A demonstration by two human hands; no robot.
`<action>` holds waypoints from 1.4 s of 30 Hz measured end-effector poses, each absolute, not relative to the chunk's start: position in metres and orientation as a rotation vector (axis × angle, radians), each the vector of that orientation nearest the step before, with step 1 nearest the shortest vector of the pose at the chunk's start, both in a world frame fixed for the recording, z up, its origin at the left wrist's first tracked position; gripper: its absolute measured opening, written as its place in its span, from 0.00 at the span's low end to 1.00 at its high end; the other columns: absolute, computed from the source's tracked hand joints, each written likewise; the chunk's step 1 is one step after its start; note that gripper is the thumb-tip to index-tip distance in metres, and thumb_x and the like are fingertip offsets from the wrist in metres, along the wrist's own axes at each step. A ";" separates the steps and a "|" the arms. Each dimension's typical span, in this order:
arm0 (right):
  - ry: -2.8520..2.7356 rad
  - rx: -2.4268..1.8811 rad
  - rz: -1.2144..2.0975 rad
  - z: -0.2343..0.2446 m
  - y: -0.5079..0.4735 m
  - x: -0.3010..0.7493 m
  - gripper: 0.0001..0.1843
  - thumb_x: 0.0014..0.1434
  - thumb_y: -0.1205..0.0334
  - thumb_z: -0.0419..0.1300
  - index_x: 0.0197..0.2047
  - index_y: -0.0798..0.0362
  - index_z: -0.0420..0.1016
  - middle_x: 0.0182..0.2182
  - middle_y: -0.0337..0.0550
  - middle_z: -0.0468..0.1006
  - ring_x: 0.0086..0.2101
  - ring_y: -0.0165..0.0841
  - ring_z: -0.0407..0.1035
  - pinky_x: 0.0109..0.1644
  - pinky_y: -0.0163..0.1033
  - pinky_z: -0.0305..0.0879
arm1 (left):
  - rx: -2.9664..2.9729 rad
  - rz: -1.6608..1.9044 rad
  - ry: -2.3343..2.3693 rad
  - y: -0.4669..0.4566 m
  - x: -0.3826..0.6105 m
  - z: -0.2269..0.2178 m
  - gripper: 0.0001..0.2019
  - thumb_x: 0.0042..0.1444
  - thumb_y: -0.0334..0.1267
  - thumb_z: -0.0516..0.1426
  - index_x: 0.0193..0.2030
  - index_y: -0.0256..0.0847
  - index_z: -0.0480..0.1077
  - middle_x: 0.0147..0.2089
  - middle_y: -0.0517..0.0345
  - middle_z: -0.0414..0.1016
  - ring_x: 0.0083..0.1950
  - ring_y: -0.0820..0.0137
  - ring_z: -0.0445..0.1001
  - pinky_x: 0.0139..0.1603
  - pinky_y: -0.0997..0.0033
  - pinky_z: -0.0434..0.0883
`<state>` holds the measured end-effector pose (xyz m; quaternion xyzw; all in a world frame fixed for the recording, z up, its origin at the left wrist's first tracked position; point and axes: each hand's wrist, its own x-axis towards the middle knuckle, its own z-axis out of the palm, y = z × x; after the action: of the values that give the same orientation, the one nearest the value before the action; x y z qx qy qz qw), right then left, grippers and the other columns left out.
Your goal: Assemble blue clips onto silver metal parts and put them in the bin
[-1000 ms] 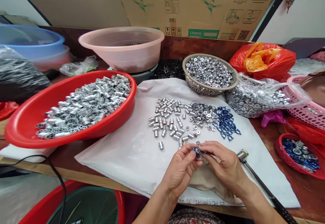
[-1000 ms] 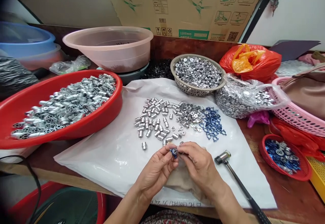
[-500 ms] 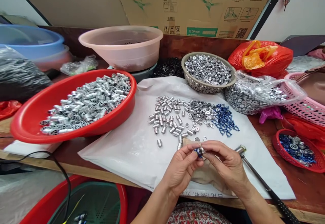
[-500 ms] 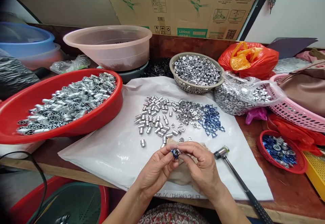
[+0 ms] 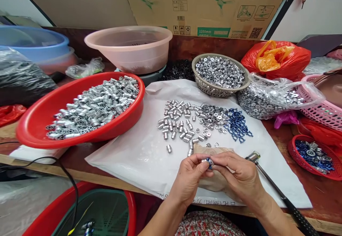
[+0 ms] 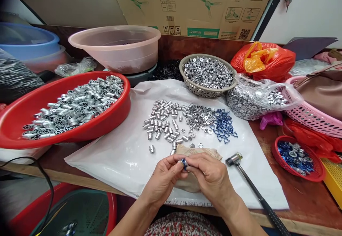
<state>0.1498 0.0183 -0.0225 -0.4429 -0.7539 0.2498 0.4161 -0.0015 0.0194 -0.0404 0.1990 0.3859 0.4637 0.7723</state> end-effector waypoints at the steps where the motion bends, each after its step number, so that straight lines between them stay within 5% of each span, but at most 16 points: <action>1: -1.858 -1.147 0.641 -0.025 0.017 0.147 0.12 0.56 0.69 0.59 0.43 0.48 0.77 0.35 0.42 0.80 0.36 0.32 0.74 0.41 0.38 0.72 | 0.448 1.023 0.863 0.019 -0.001 -0.041 0.14 0.41 0.40 0.67 0.34 0.36 0.77 0.29 0.58 0.76 0.24 0.79 0.71 0.29 0.80 0.68; 6: -1.783 -1.349 0.912 -0.032 0.035 0.140 0.05 0.54 0.60 0.62 0.33 0.50 0.79 0.29 0.40 0.80 0.31 0.32 0.75 0.35 0.34 0.72 | 0.484 1.201 1.012 0.023 -0.001 -0.045 0.17 0.48 0.44 0.63 0.43 0.38 0.76 0.40 0.53 0.76 0.37 0.72 0.73 0.37 0.76 0.71; 10: -2.034 -1.535 0.714 -0.035 0.085 0.149 0.11 0.58 0.65 0.56 0.40 0.51 0.79 0.37 0.43 0.80 0.38 0.33 0.73 0.44 0.37 0.68 | 0.318 1.207 0.996 0.027 -0.008 -0.042 0.26 0.44 0.44 0.65 0.51 0.42 0.71 0.34 0.59 0.72 0.35 0.69 0.74 0.30 0.73 0.72; 17: -2.100 -1.666 0.637 -0.055 0.123 0.156 0.07 0.49 0.71 0.59 0.28 0.51 0.78 0.31 0.43 0.78 0.33 0.35 0.72 0.40 0.40 0.67 | 0.199 1.152 0.936 0.030 -0.020 -0.038 0.17 0.39 0.43 0.68 0.35 0.35 0.76 0.30 0.58 0.71 0.27 0.79 0.67 0.23 0.83 0.63; 23: -1.784 -1.518 0.980 -0.035 0.073 0.151 0.12 0.56 0.59 0.58 0.43 0.49 0.76 0.39 0.42 0.80 0.37 0.33 0.74 0.41 0.37 0.70 | 0.202 1.087 0.822 0.031 -0.015 -0.038 0.18 0.37 0.39 0.69 0.37 0.34 0.76 0.28 0.58 0.71 0.28 0.78 0.66 0.27 0.81 0.64; 30: -1.030 -1.218 1.383 -0.029 0.025 0.133 0.10 0.49 0.59 0.66 0.37 0.48 0.80 0.39 0.43 0.81 0.41 0.35 0.75 0.48 0.40 0.70 | 0.227 1.111 0.740 0.027 -0.003 -0.036 0.14 0.39 0.34 0.69 0.35 0.36 0.75 0.38 0.56 0.74 0.33 0.77 0.69 0.31 0.79 0.67; 42: -1.068 -1.213 1.368 -0.033 0.018 0.135 0.08 0.48 0.61 0.66 0.35 0.46 0.81 0.40 0.43 0.81 0.42 0.38 0.75 0.48 0.42 0.72 | 0.248 1.136 0.728 0.019 -0.002 -0.034 0.14 0.38 0.33 0.69 0.34 0.36 0.74 0.33 0.57 0.76 0.32 0.76 0.70 0.33 0.78 0.68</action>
<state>0.1351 0.0177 -0.0333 -0.4994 -0.4399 0.5631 0.4899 -0.0015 0.0192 -0.0335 0.1143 0.3361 0.5244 0.7740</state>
